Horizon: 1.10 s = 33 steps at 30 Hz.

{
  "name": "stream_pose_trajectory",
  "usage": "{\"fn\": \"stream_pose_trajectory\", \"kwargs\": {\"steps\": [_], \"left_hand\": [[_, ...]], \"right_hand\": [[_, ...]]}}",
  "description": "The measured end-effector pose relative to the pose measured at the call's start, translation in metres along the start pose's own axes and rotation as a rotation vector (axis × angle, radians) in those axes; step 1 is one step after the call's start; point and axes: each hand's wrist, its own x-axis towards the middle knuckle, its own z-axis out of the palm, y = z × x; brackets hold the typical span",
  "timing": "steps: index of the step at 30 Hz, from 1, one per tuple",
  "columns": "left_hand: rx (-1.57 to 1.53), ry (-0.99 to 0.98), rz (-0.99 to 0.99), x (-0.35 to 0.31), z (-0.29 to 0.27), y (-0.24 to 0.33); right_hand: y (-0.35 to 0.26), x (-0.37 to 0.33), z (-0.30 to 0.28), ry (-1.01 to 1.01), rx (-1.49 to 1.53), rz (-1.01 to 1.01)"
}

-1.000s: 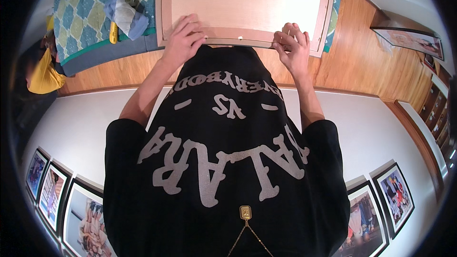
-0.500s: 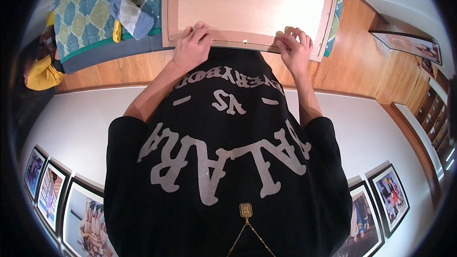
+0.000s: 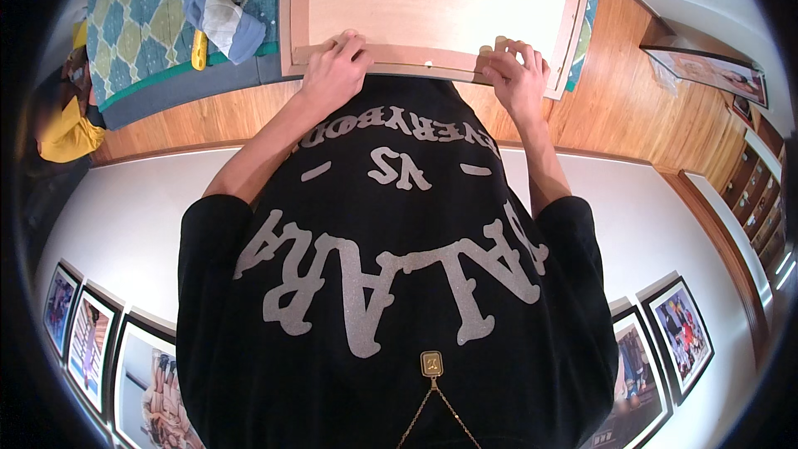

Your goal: The person walks to a table, retrieves a cardboard backing and a wooden frame, then assembles them by inserting the backing into the frame and securing it with tape. The person also handles a framed photograph and uses packing tape to fasten the backing.

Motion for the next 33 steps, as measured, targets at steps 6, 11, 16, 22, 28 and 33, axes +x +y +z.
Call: {"fn": "stream_pose_trajectory", "kwargs": {"steps": [6,11,16,22,28,33], "left_hand": [[-0.023,-0.227,-0.140,0.019,-0.016,0.004],[0.171,-0.128,-0.056,0.036,-0.030,0.000],[0.068,-0.276,-0.124,0.039,-0.024,-0.009],[0.101,-0.293,-0.090,0.044,-0.034,-0.003],[0.156,-0.273,-0.064,0.046,-0.020,-0.007],[0.149,-0.224,-0.055,0.045,-0.028,-0.001]], "right_hand": [[-0.005,0.008,-0.009,-0.103,-0.066,-0.052],[-0.061,0.020,0.004,-0.138,0.180,-0.336],[-0.069,0.025,0.023,-0.142,0.182,-0.307],[-0.068,0.035,0.023,-0.201,0.182,-0.182],[-0.077,0.061,0.025,-0.327,0.114,-0.024],[-0.082,0.078,0.023,-0.523,-0.015,0.011]]}}
